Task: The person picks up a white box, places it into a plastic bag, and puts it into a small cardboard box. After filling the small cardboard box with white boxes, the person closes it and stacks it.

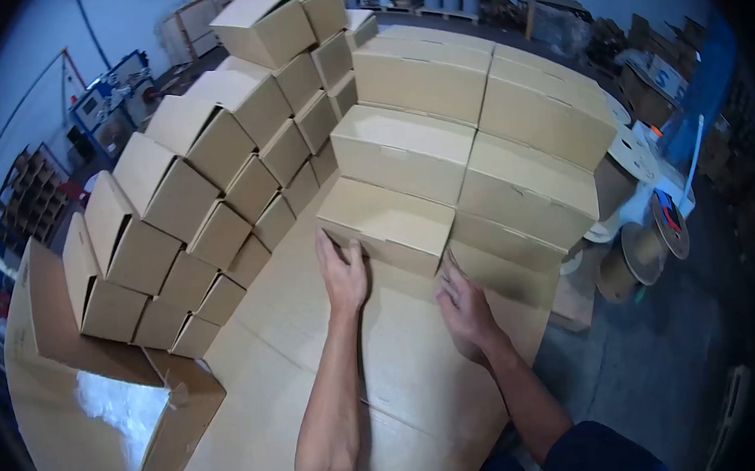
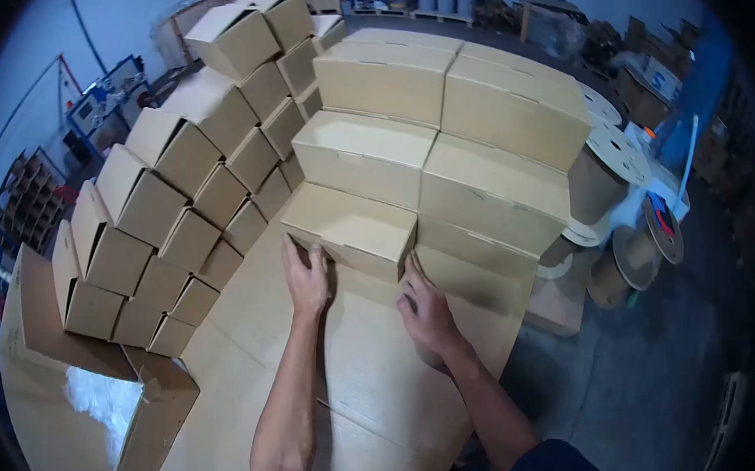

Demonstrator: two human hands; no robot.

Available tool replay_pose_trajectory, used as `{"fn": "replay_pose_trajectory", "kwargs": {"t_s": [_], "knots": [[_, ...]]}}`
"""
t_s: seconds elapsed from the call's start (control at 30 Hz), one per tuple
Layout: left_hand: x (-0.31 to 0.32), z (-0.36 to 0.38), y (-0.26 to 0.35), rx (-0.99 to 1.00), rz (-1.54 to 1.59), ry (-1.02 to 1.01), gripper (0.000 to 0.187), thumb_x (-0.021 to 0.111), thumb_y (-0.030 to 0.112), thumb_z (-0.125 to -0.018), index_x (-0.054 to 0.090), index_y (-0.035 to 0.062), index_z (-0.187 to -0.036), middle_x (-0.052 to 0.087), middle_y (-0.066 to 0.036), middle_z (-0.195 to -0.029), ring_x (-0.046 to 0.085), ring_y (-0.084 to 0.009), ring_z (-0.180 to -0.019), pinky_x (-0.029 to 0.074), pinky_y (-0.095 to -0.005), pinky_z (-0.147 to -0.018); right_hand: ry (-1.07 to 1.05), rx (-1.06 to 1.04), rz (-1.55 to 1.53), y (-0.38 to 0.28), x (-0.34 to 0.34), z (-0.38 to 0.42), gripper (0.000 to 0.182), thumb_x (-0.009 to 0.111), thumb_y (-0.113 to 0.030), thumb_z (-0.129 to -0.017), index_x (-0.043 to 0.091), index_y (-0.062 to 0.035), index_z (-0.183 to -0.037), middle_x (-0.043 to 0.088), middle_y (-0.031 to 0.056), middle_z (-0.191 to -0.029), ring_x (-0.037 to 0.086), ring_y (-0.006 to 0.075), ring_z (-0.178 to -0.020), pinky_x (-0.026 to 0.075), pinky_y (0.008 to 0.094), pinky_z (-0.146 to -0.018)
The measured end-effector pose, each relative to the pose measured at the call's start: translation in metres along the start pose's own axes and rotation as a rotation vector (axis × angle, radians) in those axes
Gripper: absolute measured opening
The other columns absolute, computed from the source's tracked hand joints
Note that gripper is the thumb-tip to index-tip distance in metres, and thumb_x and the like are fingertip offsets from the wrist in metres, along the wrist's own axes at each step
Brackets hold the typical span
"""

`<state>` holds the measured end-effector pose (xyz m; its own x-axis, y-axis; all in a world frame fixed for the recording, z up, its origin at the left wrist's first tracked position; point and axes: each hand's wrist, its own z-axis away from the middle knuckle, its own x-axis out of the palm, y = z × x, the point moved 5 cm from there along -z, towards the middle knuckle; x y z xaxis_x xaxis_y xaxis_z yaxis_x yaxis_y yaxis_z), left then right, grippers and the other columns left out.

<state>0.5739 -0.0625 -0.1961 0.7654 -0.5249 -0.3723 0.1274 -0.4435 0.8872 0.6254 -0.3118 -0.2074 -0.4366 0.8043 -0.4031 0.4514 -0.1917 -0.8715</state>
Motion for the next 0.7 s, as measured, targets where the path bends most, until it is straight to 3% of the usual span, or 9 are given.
{"fn": "replay_pose_trajectory", "kwargs": {"t_s": [0.07, 0.17, 0.2, 0.33, 0.4, 0.47, 0.53, 0.63, 0.7], "knots": [[-0.009, 0.001, 0.006, 0.009, -0.098, -0.075, 0.085, 0.063, 0.031, -0.098, 0.018, -0.0068, -0.159, 0.03, -0.031, -0.161, 0.031, -0.0421, -0.15, 0.025, -0.0439, -0.126, 0.146, -0.044, -0.146, -0.004, 0.004, 0.0, 0.059, 0.058, 0.003, -0.093, 0.041, 0.0074, -0.149, 0.056, 0.0237, -0.144, 0.065, 0.0312, -0.121, 0.056, 0.037, -0.096], [-0.05, 0.006, 0.045, 0.072, -0.175, -0.132, 0.068, 0.068, 0.015, -0.091, 0.041, -0.0028, -0.151, 0.05, -0.029, -0.143, 0.049, -0.044, -0.134, 0.041, -0.0471, -0.115, 0.221, 0.142, -0.061, -0.018, -0.01, 0.007, 0.036, 0.056, 0.005, -0.093, 0.053, 0.007, -0.128, 0.062, 0.0177, -0.126, 0.067, 0.0202, -0.105, 0.059, 0.0326, -0.082], [-0.067, 0.0, 0.068, 0.199, -0.235, -0.138, 0.061, 0.068, 0.014, -0.091, 0.045, -0.0019, -0.146, 0.053, -0.027, -0.138, 0.053, -0.0415, -0.129, 0.044, -0.0466, -0.11, 0.272, 0.089, -0.051, -0.047, -0.016, 0.002, 0.017, 0.058, 0.004, -0.093, 0.056, 0.0035, -0.109, 0.063, 0.0139, -0.106, 0.066, 0.0151, -0.091, 0.057, 0.0289, -0.073], [-0.12, -0.056, 0.181, 0.663, -0.373, 0.003, 0.037, 0.065, 0.01, -0.092, 0.058, 0.0014, -0.128, 0.061, -0.021, -0.125, 0.059, -0.0369, -0.12, 0.05, -0.0456, -0.102, 0.197, -0.156, -0.374, -0.131, -0.016, -0.066, 0.011, 0.064, 0.002, -0.092, 0.06, 0.0029, -0.102, 0.066, 0.0082, -0.089, 0.066, 0.0144, -0.08, 0.055, 0.0278, -0.07], [-0.132, -0.1, 0.219, 0.773, -0.447, 0.051, 0.044, 0.063, 0.015, -0.095, 0.052, 0.0022, -0.135, 0.059, -0.022, -0.129, 0.056, -0.0394, -0.124, 0.047, -0.0479, -0.105, 0.159, -0.304, -0.318, -0.183, -0.013, -0.123, 0.013, 0.068, -0.001, -0.091, 0.06, 0.0019, -0.101, 0.066, 0.0085, -0.091, 0.066, 0.0139, -0.081, 0.055, 0.0282, -0.069], [-0.133, -0.16, 0.223, 0.759, -0.633, 0.013, 0.053, 0.066, 0.024, -0.094, 0.049, 0.0027, -0.139, 0.057, -0.027, -0.13, 0.055, -0.0436, -0.125, 0.046, -0.0492, -0.107, 0.177, -0.443, -0.188, -0.221, -0.005, -0.19, 0.018, 0.073, -0.005, -0.088, 0.06, 0.0011, -0.099, 0.065, 0.0096, -0.09, 0.067, 0.0151, -0.08, 0.055, 0.0293, -0.068], [-0.136, -0.208, 0.212, 0.585, -0.845, -0.095, 0.059, 0.069, 0.031, -0.092, 0.049, 0.0021, -0.139, 0.058, -0.029, -0.13, 0.057, -0.0463, -0.123, 0.046, -0.0513, -0.107, 0.273, -0.605, -0.038, -0.249, 0.007, -0.254, 0.034, 0.08, -0.014, -0.083, 0.058, -0.0004, -0.105, 0.065, 0.0128, -0.097, 0.066, 0.0264, -0.088, 0.055, 0.0391, -0.08], [-0.135, -0.242, 0.181, 0.468, -1.12, -0.131, 0.061, 0.069, 0.045, -0.091, 0.054, 0.0013, -0.131, 0.062, -0.028, -0.128, 0.062, -0.0443, -0.12, 0.044, -0.0593, -0.106, 0.382, -0.541, 0.188, -0.278, 0.025, -0.323, 0.086, 0.091, -0.036, -0.072, 0.045, -0.0079, -0.138, 0.053, 0.0222, -0.132, 0.054, 0.0373, -0.126, 0.046, 0.0501, -0.106], [-0.132, -0.244, 0.178, 0.422, -1.127, -0.183, 0.063, 0.069, 0.046, -0.09, 0.055, -0.0002, -0.13, 0.063, -0.029, -0.128, 0.062, -0.0445, -0.119, 0.044, -0.0579, -0.106, 0.417, -0.467, 0.286, -0.287, 0.038, -0.352, 0.103, 0.093, -0.039, -0.067, 0.035, -0.0117, -0.147, 0.047, 0.025, -0.138, 0.048, 0.0421, -0.131, 0.041, 0.0523, -0.11]]}}
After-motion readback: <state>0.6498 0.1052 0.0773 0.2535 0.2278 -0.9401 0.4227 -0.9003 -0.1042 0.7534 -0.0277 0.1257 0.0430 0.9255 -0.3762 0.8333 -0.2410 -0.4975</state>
